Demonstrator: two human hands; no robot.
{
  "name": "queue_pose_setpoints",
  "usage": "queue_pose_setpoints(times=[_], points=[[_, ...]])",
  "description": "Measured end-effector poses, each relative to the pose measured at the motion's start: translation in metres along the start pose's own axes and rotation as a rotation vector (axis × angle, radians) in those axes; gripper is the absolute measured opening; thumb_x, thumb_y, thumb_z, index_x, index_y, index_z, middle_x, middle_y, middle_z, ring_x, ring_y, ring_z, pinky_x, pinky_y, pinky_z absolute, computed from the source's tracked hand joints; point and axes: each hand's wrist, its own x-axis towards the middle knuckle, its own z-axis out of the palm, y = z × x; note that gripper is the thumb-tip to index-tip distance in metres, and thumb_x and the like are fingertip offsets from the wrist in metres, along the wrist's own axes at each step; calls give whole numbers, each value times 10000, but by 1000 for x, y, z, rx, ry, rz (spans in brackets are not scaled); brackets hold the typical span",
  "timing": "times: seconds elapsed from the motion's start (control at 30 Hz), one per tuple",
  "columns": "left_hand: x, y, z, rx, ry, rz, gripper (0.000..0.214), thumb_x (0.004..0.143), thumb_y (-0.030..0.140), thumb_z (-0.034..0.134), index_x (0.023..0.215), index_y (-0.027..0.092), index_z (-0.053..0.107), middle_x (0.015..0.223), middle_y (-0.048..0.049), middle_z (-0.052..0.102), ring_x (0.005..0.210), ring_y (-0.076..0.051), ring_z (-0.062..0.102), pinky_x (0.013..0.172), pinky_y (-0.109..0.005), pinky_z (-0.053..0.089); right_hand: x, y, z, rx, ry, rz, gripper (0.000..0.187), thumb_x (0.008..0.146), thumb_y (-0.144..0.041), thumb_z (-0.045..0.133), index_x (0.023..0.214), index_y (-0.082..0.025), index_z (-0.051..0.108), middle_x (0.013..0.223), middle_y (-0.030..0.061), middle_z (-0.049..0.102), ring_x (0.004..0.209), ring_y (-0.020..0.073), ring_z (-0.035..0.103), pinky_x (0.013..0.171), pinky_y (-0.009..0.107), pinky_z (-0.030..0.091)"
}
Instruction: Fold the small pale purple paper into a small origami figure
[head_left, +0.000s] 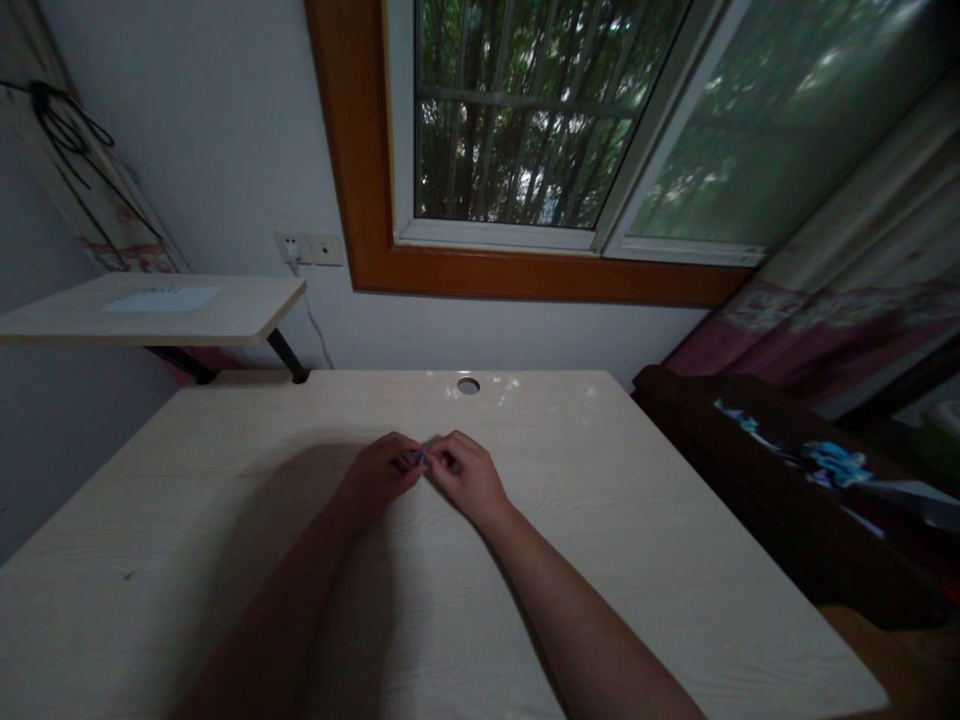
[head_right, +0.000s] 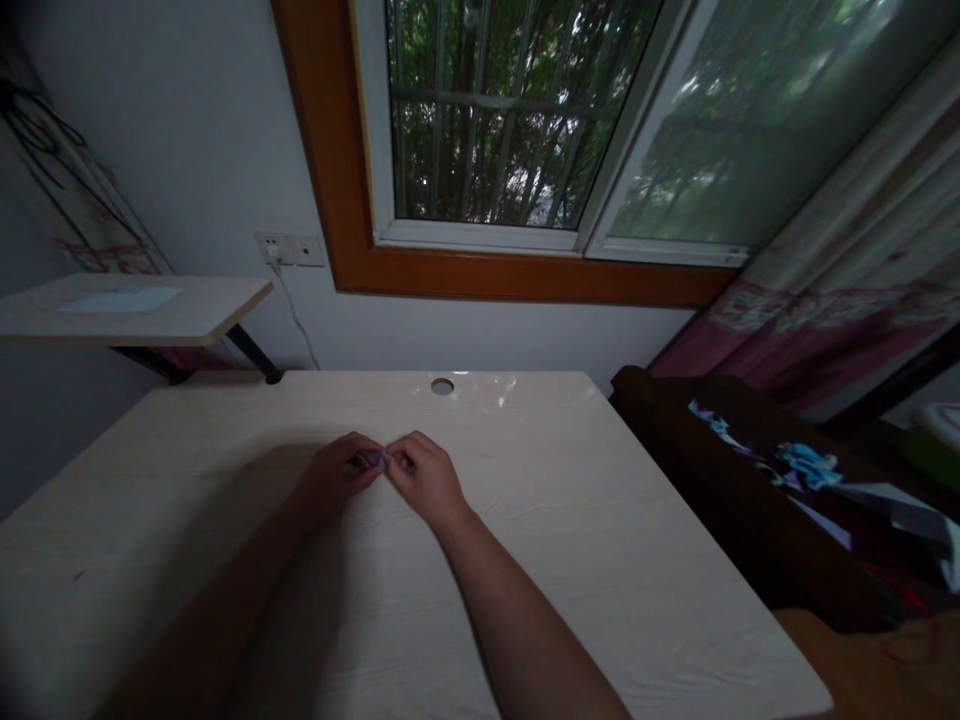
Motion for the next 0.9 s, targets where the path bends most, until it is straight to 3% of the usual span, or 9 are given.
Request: queue_pose_setpoints(times=[0.27,0.5,0.9], points=[[2,4,-1,73,47,-14,127,824,180,632,949,176,652,867,-31,685,720,-124,662,709,-239,545,-1,3,3,51,26,74,50,857,-221,625,859,-202,671,775,25,637,704,150,594,668,257,469],[1,3,-1,51,89,-55,160,826,214,636,983,188,650,871,-27,731,737,-146,700,715,-256,564,-2,9,8,177,33,149,220,855,-246,645,1073,-215,665,829,24,676,711,149,612,683,262,490],[1,-1,-3,23,135,-58,172,828,230,651,997,199,650,907,-27,724,776,-151,690,758,-280,564,-1,7,6,206,19,152,126,871,-243,630,962,-219,713,858,34,677,757,156,609,707,265,478]])
